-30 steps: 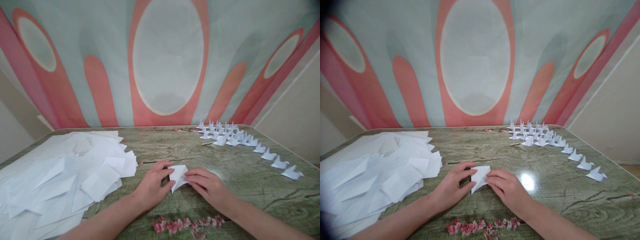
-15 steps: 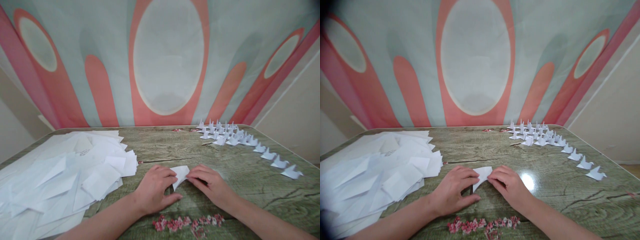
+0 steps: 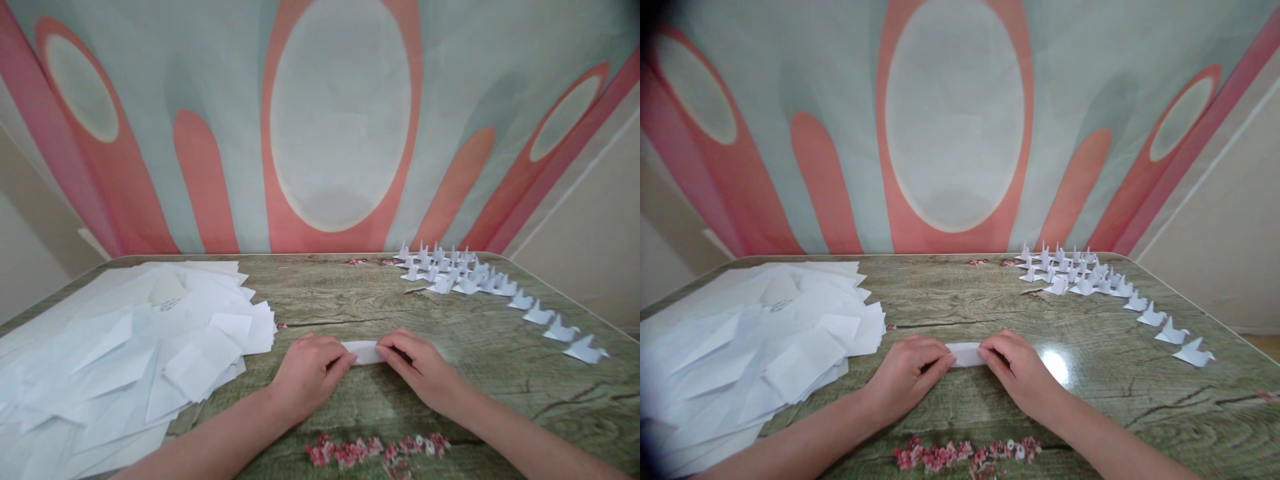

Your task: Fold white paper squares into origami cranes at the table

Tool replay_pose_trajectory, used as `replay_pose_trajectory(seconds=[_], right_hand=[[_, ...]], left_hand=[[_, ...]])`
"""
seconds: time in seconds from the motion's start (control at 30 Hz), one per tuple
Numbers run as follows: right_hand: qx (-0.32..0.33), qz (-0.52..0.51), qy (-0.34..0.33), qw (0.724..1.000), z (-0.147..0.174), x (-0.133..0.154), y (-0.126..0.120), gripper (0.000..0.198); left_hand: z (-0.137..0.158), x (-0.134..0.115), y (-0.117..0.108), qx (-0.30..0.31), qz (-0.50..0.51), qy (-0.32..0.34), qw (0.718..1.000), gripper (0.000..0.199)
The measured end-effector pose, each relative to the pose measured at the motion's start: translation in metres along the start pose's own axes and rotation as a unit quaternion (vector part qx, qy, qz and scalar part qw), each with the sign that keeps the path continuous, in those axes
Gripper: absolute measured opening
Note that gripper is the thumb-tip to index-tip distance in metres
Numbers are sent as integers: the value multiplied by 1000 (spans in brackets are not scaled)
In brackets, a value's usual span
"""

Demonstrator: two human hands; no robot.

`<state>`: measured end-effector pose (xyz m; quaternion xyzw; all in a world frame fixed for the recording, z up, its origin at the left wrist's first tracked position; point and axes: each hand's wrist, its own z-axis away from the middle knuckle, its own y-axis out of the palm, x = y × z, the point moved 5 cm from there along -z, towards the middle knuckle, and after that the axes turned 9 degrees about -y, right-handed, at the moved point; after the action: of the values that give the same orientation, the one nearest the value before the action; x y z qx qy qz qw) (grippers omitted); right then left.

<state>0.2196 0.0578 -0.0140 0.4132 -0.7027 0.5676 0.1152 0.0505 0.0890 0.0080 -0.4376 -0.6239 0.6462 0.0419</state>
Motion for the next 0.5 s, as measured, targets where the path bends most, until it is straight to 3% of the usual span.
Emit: replay_pose_trajectory(seconds=[0.27, 0.37, 0.5], right_hand=[[-28, 41, 7, 999, -8, -8, 7, 14], [-21, 57, 5, 998, -8, -9, 9, 12], [-13, 67, -1, 998, -8, -8, 10, 13]], left_hand=[[-7, 13, 1, -41, 54, -58, 996, 16], [-8, 13, 0, -42, 57, -30, 997, 17], [0, -9, -3, -45, -65, 48, 996, 22]])
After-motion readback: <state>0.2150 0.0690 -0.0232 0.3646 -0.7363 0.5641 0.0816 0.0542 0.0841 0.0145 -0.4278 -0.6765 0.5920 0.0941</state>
